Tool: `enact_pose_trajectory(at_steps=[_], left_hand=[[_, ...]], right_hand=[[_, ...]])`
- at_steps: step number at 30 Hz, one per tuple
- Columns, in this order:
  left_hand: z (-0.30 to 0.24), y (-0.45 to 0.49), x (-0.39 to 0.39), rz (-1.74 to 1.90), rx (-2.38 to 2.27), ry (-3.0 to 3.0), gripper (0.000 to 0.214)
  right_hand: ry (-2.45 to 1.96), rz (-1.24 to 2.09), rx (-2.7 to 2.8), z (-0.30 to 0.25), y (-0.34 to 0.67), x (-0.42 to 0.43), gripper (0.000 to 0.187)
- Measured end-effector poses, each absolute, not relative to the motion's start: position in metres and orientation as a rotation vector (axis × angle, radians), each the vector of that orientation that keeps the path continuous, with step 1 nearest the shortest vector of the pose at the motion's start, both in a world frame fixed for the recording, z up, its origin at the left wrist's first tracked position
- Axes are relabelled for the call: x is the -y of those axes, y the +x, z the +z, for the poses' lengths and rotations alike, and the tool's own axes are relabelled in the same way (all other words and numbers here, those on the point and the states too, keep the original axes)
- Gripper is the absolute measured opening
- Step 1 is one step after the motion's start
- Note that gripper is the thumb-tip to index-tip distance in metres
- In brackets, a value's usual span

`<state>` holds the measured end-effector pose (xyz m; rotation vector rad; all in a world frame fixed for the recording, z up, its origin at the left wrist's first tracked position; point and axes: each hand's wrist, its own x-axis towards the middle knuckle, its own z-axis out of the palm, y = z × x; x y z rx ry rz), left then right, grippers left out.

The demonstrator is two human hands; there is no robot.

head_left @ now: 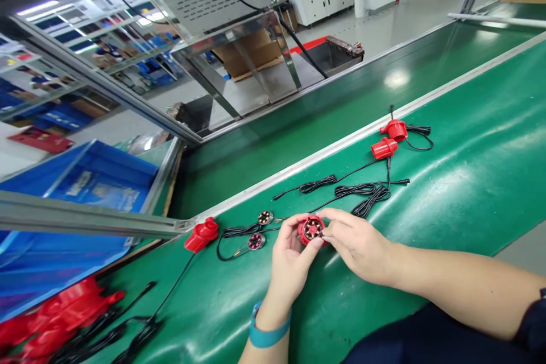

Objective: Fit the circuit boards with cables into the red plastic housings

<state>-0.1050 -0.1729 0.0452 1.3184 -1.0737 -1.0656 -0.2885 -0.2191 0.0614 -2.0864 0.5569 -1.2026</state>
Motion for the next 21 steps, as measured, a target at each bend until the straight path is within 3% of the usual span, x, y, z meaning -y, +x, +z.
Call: enact_pose_trajectory(at_steps=[17,21], left_hand=[[0.046,-0.107,0.174,-1.048,1.011,1.345,0.063],[0.041,-0.107,0.174,-0.985,1.047,1.354,0.062]], right_hand=[[-2.051,-1.197,-0.648,0.071,-0.291,0.216,0.012],[-2.247,-1.028,-0.752,0.073,-0.293,0.214,0.027]])
